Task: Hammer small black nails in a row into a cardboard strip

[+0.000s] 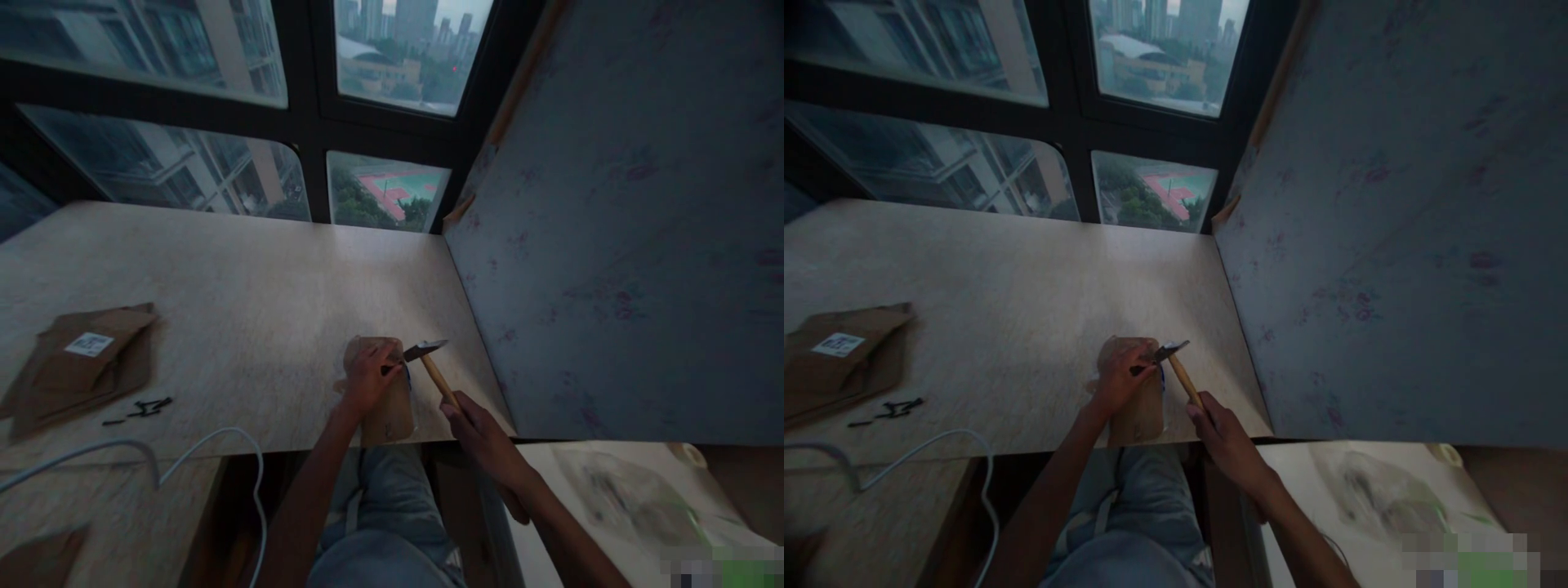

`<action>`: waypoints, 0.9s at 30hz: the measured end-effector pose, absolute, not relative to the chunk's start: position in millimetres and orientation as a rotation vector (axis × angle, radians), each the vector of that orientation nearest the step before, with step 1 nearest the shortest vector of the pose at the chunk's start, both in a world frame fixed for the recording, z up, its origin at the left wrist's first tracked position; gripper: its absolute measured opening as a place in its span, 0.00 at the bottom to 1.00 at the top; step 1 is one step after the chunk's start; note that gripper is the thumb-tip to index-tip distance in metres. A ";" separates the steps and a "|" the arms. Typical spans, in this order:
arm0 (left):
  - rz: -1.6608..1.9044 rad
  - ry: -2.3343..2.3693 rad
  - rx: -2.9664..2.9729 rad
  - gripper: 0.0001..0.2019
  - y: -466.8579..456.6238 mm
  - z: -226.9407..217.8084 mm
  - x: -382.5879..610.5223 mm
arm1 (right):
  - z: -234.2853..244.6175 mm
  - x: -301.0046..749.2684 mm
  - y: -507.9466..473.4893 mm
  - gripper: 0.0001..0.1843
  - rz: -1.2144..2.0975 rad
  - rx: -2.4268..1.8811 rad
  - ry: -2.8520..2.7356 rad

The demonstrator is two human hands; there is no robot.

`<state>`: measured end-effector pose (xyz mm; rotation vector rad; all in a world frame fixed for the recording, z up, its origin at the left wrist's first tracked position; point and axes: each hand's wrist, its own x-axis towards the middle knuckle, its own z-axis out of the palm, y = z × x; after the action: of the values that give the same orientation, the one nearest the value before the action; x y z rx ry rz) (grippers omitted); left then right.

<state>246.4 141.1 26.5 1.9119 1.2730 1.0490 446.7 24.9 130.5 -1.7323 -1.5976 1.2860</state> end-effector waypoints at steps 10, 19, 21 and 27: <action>1.020 1.274 1.899 0.20 140.2 28.9 244.0 | 132.1 438.7 20.0 0.18 1.287 -1.743 -1.730; 1.020 1.279 1.949 0.20 140.0 26.2 244.5 | 123.2 444.7 27.4 0.17 1.259 -1.748 -1.741; 1.018 1.277 1.944 0.20 140.1 25.4 244.2 | 123.9 444.6 27.1 0.17 1.269 -1.719 -1.703; 0.980 1.277 1.944 0.19 138.9 29.1 243.8 | 121.1 438.9 26.8 0.17 1.230 -1.773 -1.673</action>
<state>243.8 138.9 29.1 1.9435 1.2771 0.9801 438.9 26.8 121.1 -1.7725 -1.6734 1.2302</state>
